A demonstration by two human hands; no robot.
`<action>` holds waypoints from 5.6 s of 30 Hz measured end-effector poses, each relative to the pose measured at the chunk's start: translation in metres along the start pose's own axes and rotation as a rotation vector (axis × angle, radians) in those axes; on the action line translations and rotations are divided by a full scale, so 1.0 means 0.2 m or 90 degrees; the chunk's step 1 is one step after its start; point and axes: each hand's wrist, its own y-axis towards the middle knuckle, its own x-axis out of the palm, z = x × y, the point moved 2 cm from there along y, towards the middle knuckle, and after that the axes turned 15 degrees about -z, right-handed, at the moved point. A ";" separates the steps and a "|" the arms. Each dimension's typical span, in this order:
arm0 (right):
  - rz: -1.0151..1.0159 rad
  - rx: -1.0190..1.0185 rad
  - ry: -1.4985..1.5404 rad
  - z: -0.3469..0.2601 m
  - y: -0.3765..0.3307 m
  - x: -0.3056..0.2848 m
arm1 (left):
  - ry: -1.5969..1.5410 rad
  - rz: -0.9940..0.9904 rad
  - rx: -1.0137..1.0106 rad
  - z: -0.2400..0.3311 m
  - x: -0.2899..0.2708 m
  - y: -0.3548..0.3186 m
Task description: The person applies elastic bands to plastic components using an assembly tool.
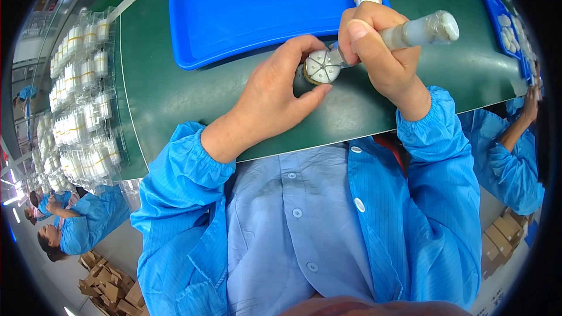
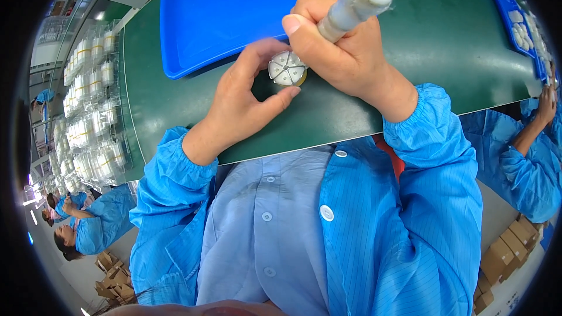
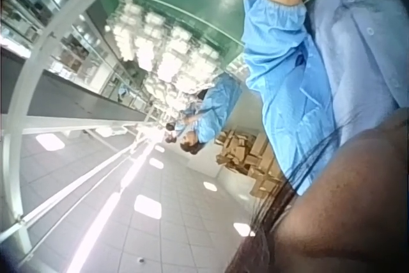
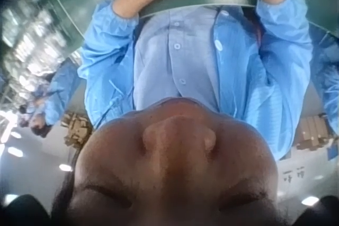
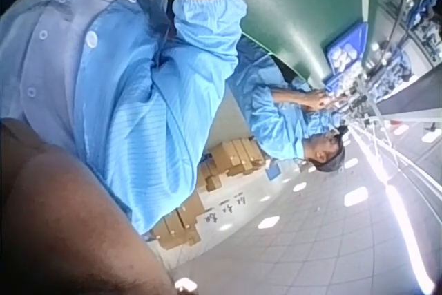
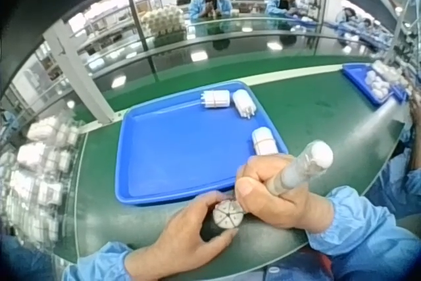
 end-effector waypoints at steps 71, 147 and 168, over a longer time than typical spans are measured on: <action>-0.112 -0.123 -0.348 -0.03 -0.01 0.07 | 0.278 0.132 -0.066 0.03 -0.43 0.41; 0.088 -0.006 -0.014 -0.04 -0.01 0.00 | 0.125 0.090 0.055 0.04 -0.01 0.02; 0.075 -0.004 -0.001 -0.06 0.00 0.00 | 0.101 0.077 0.055 0.04 0.00 0.02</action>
